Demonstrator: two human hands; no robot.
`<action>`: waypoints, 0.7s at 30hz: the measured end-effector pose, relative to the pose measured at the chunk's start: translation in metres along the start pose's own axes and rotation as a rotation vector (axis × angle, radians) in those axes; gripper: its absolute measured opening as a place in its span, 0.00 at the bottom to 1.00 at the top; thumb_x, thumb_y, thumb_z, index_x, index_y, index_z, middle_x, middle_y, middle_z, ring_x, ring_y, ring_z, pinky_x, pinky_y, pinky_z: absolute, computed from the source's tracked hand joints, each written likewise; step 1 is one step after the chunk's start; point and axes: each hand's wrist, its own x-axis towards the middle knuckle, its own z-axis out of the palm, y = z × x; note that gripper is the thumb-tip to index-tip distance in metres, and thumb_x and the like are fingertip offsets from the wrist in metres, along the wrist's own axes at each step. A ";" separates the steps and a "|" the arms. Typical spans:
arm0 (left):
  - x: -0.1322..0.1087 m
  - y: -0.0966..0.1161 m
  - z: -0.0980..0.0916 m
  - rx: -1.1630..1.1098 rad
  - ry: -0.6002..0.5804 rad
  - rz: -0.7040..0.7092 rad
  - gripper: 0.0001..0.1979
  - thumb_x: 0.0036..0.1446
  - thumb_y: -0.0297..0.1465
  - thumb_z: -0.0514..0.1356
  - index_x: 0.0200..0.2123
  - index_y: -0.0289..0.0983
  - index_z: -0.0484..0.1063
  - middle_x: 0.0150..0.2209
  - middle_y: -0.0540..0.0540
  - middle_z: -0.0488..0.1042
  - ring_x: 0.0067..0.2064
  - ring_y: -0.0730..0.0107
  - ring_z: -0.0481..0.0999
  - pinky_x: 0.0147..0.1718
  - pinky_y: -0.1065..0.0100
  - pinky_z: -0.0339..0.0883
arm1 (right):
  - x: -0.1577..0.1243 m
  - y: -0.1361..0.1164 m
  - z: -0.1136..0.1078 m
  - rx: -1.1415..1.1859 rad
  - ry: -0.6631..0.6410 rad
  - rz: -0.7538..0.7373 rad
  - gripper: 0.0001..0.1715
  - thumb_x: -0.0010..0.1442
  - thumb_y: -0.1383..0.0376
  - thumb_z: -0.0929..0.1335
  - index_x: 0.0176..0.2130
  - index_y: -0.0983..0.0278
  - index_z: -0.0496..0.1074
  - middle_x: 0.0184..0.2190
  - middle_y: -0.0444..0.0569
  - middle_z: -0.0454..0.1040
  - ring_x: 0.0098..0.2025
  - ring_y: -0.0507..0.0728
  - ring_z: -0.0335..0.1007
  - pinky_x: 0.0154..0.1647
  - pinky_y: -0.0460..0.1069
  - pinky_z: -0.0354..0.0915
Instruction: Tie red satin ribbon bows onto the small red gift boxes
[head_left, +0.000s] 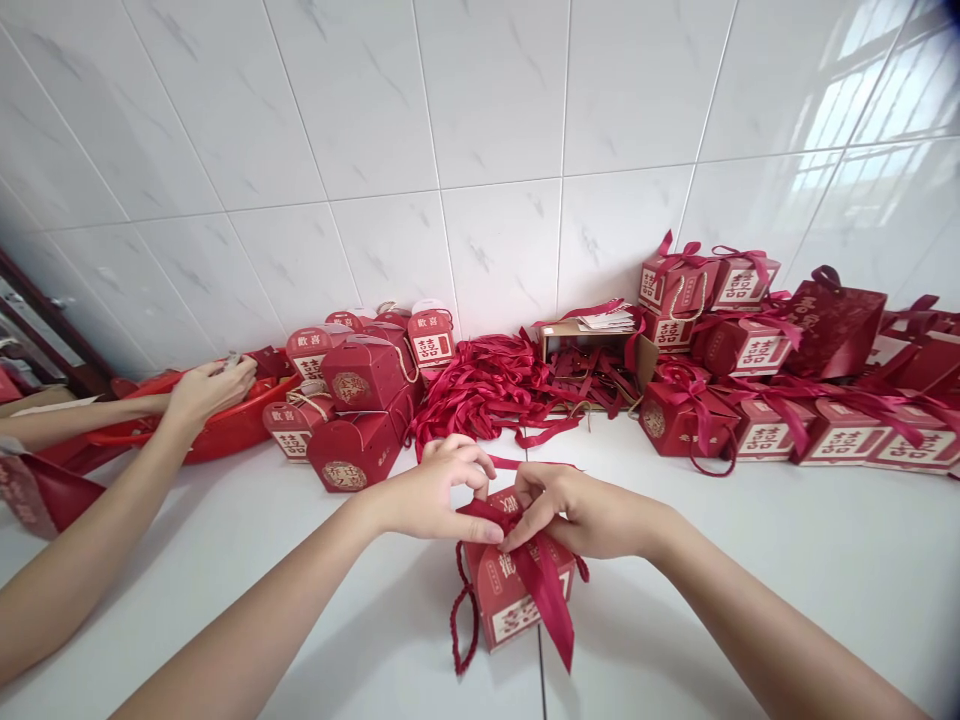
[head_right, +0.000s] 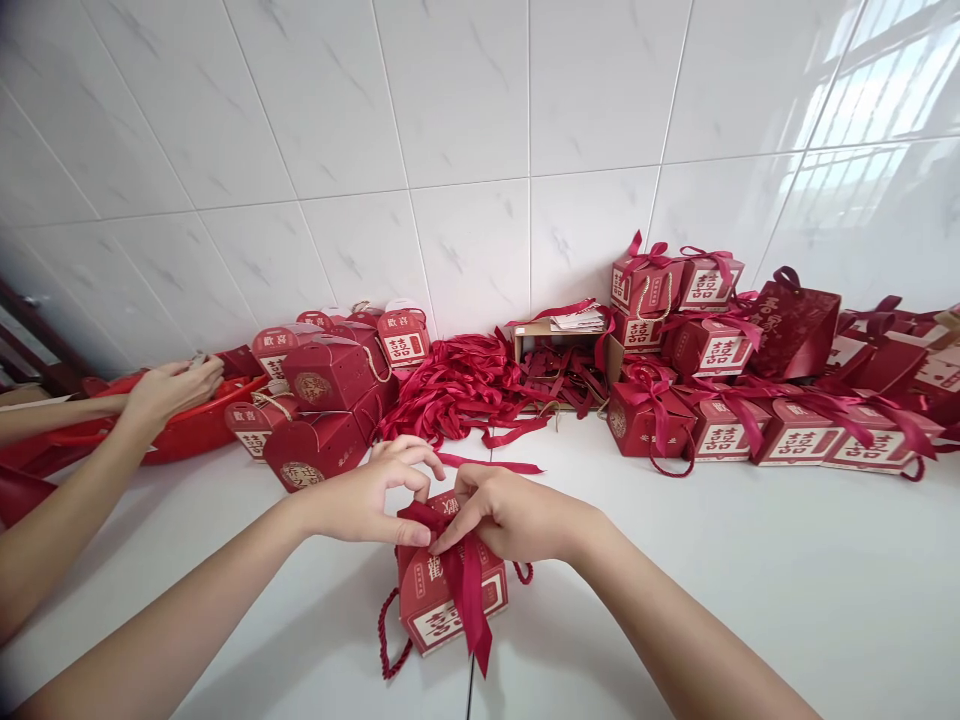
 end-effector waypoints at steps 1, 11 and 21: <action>-0.001 0.002 0.001 -0.003 0.040 0.008 0.16 0.45 0.44 0.66 0.24 0.37 0.70 0.50 0.45 0.69 0.58 0.49 0.56 0.56 0.53 0.51 | 0.000 -0.001 -0.001 0.001 -0.003 0.002 0.32 0.53 0.83 0.61 0.43 0.53 0.78 0.34 0.46 0.62 0.35 0.50 0.62 0.37 0.46 0.63; -0.005 0.012 0.035 -0.470 0.280 -0.017 0.10 0.54 0.37 0.59 0.27 0.37 0.69 0.37 0.49 0.77 0.44 0.62 0.73 0.47 0.65 0.63 | -0.001 -0.009 -0.009 0.180 0.137 0.063 0.11 0.56 0.75 0.64 0.40 0.62 0.63 0.32 0.43 0.71 0.32 0.51 0.67 0.33 0.45 0.64; 0.002 0.016 0.062 -0.601 0.495 -0.190 0.11 0.51 0.38 0.64 0.26 0.36 0.71 0.37 0.45 0.78 0.40 0.62 0.77 0.42 0.63 0.68 | 0.002 -0.006 -0.010 0.246 0.241 0.162 0.06 0.57 0.73 0.66 0.34 0.63 0.63 0.29 0.44 0.71 0.32 0.52 0.71 0.34 0.47 0.66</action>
